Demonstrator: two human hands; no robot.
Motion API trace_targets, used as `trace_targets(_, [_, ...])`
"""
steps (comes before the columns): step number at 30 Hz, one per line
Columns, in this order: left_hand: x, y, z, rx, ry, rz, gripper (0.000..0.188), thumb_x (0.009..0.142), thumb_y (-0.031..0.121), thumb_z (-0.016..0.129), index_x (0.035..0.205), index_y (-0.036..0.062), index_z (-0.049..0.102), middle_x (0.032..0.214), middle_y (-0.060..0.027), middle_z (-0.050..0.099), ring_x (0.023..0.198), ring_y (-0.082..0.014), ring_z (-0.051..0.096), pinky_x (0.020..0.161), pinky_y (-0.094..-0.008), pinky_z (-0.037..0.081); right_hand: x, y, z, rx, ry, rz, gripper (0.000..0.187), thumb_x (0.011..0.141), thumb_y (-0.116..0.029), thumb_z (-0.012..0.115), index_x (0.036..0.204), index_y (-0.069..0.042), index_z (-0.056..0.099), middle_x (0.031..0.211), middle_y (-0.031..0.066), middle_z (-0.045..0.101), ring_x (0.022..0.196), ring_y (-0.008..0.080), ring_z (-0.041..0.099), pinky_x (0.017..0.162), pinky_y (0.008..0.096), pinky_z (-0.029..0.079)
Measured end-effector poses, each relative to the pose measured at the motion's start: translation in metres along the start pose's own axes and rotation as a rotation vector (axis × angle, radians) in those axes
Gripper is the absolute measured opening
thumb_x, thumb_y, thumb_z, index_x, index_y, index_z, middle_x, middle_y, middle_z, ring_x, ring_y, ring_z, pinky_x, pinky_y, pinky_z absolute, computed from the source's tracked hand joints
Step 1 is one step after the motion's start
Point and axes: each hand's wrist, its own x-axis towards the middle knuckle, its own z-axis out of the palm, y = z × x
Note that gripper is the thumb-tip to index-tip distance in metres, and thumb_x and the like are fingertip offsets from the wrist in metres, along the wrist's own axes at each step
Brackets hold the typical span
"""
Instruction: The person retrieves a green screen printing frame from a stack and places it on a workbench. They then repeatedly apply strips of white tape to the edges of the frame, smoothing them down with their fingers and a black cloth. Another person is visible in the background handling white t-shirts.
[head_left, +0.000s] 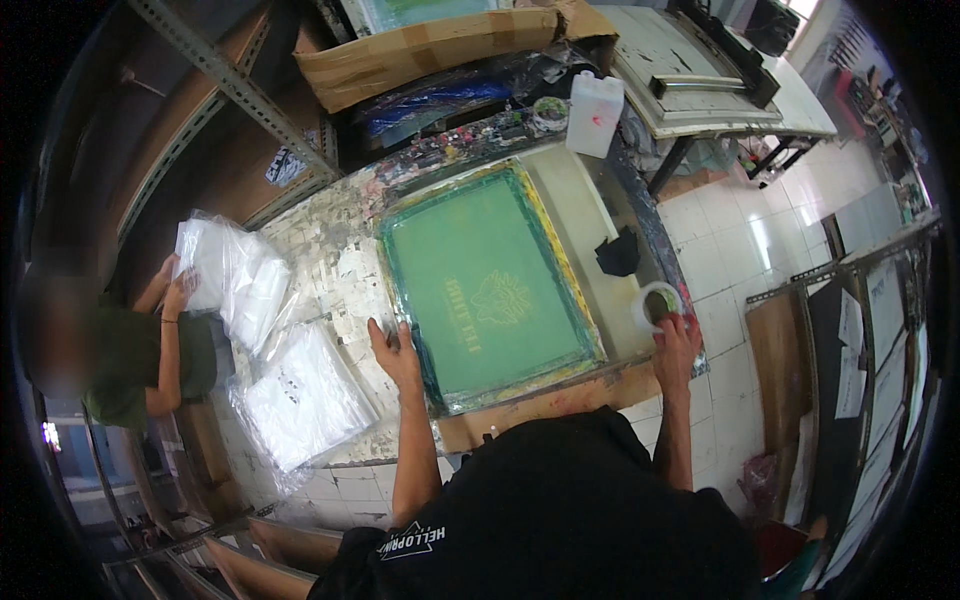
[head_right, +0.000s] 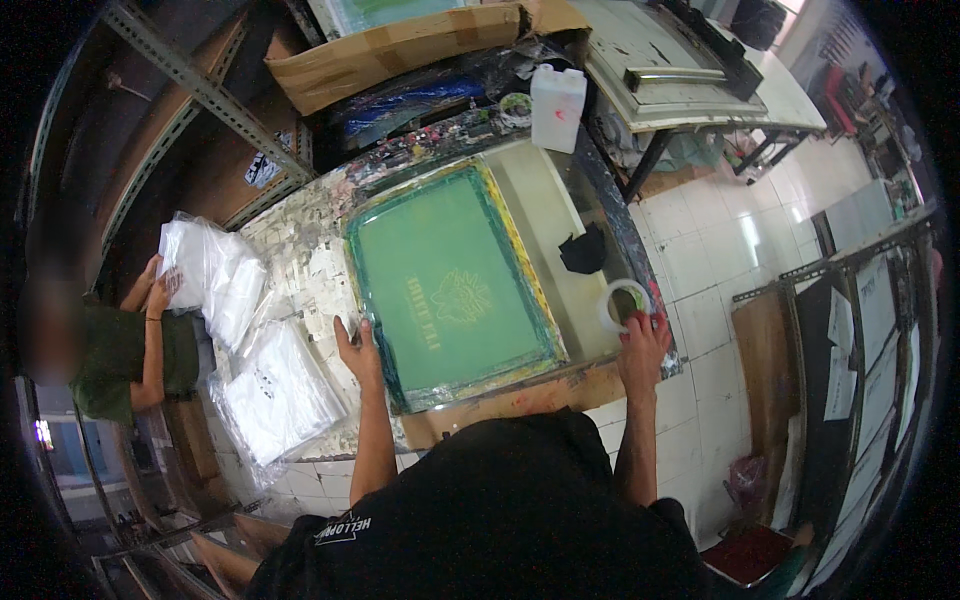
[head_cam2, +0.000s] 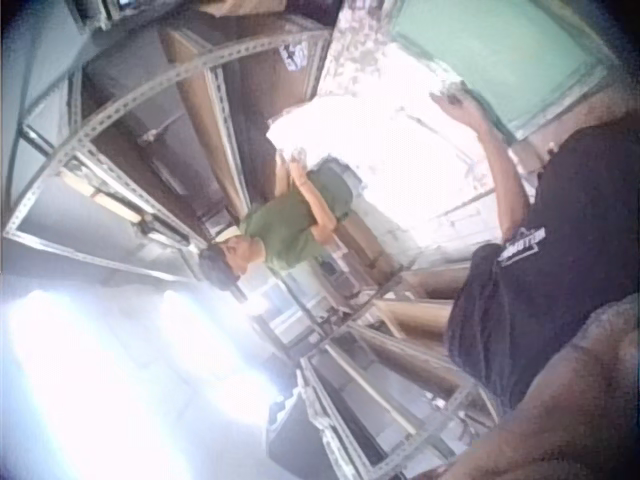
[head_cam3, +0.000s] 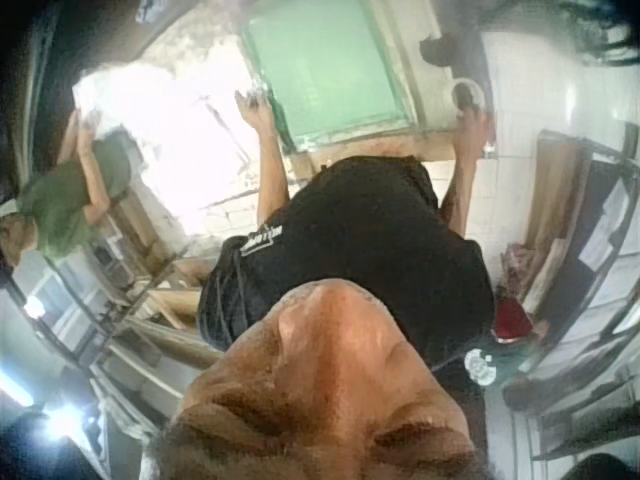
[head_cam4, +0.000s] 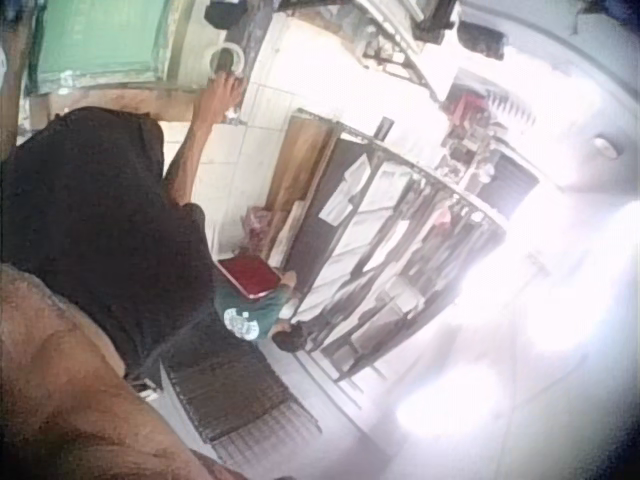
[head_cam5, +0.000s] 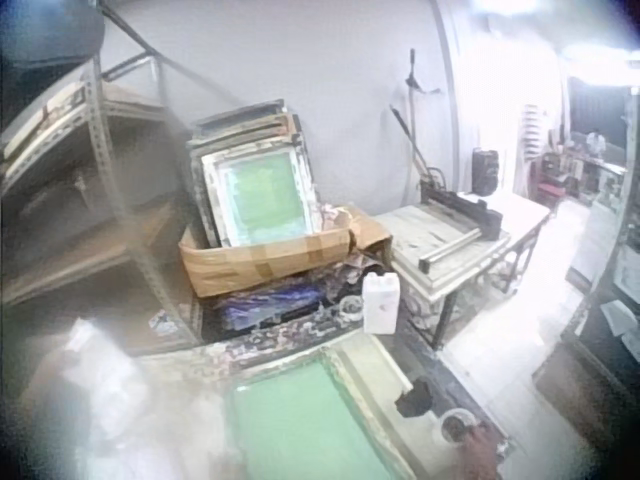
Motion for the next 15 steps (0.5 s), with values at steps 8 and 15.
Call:
trace_targets(8, [-0.013,0.130,-0.007,-0.382,-0.420,0.090,0.039,0.084,0.009,0.072,0.121,0.0015,0.062,0.126,-0.0147,0.059,0.115,-0.0239,0.057,0.091,-0.0348,0.049,0.058,-0.095,-0.062,0.502,-0.024,-0.343,0.028,0.076,-0.008,0.072,0.101,-0.003,0.061,0.104,0.0172,0.063,0.106,0.0394,0.054,0.097,0.0469,0.038])
trace_targets(15, [-0.013,0.211,-0.010,-0.486,-0.823,0.034,0.032,0.085,0.004,0.070,0.116,-0.0008,0.064,0.120,-0.0096,0.061,0.108,-0.0166,0.059,0.085,-0.0289,0.050,0.057,-0.172,-0.098,0.626,-0.205,-0.631,0.032,0.078,-0.013,0.073,0.106,-0.002,0.060,0.102,0.0188,0.065,0.105,0.0407,0.055,0.097,0.0469,0.040])
